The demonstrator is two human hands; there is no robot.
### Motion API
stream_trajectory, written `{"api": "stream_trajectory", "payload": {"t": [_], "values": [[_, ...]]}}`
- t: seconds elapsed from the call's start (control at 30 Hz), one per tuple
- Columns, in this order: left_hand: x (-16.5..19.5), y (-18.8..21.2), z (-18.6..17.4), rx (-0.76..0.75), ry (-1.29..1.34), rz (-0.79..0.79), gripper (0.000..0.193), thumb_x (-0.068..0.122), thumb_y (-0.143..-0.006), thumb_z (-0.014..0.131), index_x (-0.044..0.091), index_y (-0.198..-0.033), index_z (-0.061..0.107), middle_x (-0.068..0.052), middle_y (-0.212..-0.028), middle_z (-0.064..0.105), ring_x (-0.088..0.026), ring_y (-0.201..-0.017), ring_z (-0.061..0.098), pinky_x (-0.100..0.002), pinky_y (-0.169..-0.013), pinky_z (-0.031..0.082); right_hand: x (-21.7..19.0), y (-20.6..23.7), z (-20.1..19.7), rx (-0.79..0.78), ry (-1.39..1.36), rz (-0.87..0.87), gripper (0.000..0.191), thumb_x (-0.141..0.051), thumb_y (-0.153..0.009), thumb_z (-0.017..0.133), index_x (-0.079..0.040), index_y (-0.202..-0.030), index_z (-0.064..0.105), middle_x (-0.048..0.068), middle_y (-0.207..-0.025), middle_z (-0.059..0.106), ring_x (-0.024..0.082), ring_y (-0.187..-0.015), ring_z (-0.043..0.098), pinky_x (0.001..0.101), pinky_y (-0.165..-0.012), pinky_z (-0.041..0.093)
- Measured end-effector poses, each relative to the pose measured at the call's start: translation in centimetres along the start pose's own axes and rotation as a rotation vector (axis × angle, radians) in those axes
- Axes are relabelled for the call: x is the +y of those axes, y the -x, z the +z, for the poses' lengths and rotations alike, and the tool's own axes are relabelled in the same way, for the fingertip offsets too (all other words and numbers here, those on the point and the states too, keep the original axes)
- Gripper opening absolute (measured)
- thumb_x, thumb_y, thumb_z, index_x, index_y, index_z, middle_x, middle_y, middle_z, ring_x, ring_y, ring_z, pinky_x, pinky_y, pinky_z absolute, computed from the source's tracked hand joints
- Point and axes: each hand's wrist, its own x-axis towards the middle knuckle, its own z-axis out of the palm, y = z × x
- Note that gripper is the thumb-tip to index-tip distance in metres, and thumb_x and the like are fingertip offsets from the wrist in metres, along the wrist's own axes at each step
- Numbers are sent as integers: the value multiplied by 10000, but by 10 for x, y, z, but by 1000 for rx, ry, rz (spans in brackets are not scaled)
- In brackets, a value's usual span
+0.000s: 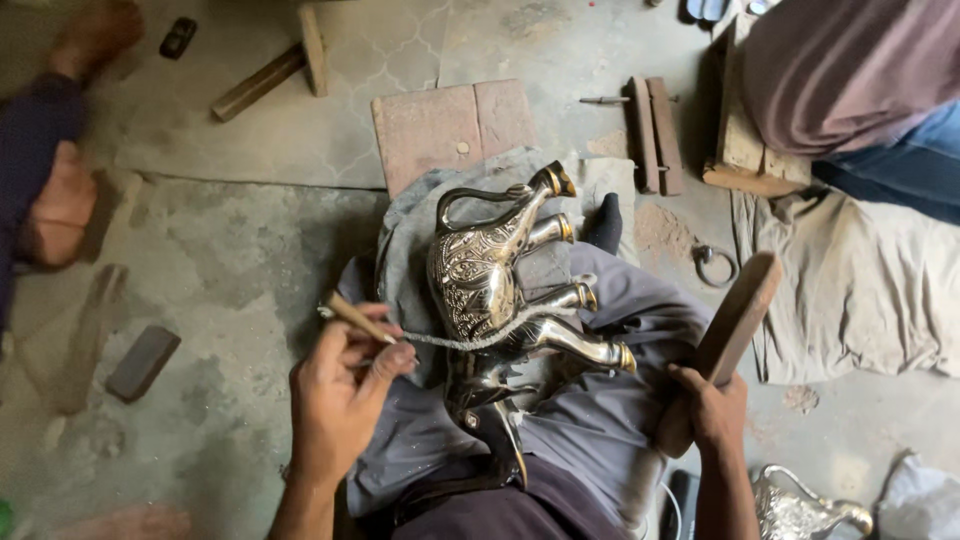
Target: The person sits on the floor and uses a wooden mallet to repeatedly tap a small metal rod placed against an ornate silver elephant-shaped metal object. The person adjusts the rod and repositions the object several times while continuing to strike it.
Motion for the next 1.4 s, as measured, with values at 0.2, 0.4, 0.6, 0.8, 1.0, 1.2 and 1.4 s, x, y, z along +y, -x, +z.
{"api": "stream_trajectory", "payload": {"t": [0.2,0.4,0.6,0.8,1.0,1.2,1.4], "values": [[-41,-45,9,69,35,-68,345,12,-943,692,-33,-1268,587,-91,-982,735,-142,-885,743,-275,-793,609,-40,9,14,-42,36,64,299,-170,-810,783,53,-981,681,123,-808,693,205,-681,627,361,-619,492],[-58,-91,21,-15,168,-12,331,54,-945,714,-13,-1246,594,-63,-1014,731,-119,-885,745,-262,-781,621,-140,21,28,-114,140,-28,416,-122,-777,816,57,-1110,643,152,-914,702,216,-771,643,348,-677,511],[-61,-108,22,-82,84,51,253,113,-911,769,5,-1089,625,-61,-1064,760,-121,-886,767,-266,-752,621,-245,41,75,-270,32,-300,489,-126,-792,769,-7,-1229,586,105,-1017,720,211,-939,706,307,-816,565],[-60,-120,13,-134,6,176,226,121,-910,781,2,-984,603,-53,-1063,726,-145,-908,782,-278,-767,616,-336,42,134,-316,775,-961,552,-143,-834,758,-66,-1355,593,170,-1085,719,280,-916,704,407,-754,542],[-65,-126,12,-178,-12,215,193,140,-925,766,28,-971,616,-50,-1027,716,-171,-895,772,-300,-767,626,-383,35,172,-422,1048,-1189,494,-98,-831,704,-58,-1313,608,145,-1005,712,258,-809,667,431,-694,540],[-72,-129,8,-211,-45,199,203,205,-940,752,36,-969,644,-50,-996,733,-174,-898,767,-318,-774,624,-397,31,201,-492,1405,-1180,333,-82,-908,643,-129,-1238,648,101,-945,710,228,-734,635,392,-565,532],[-73,-133,7,-250,-57,193,214,219,-924,766,40,-962,654,-53,-994,744,-182,-916,766,-327,-778,619,-392,26,205,-532,1256,-1187,408,-104,-845,664,-115,-1252,637,98,-961,703,216,-708,659,381,-563,557]]}}
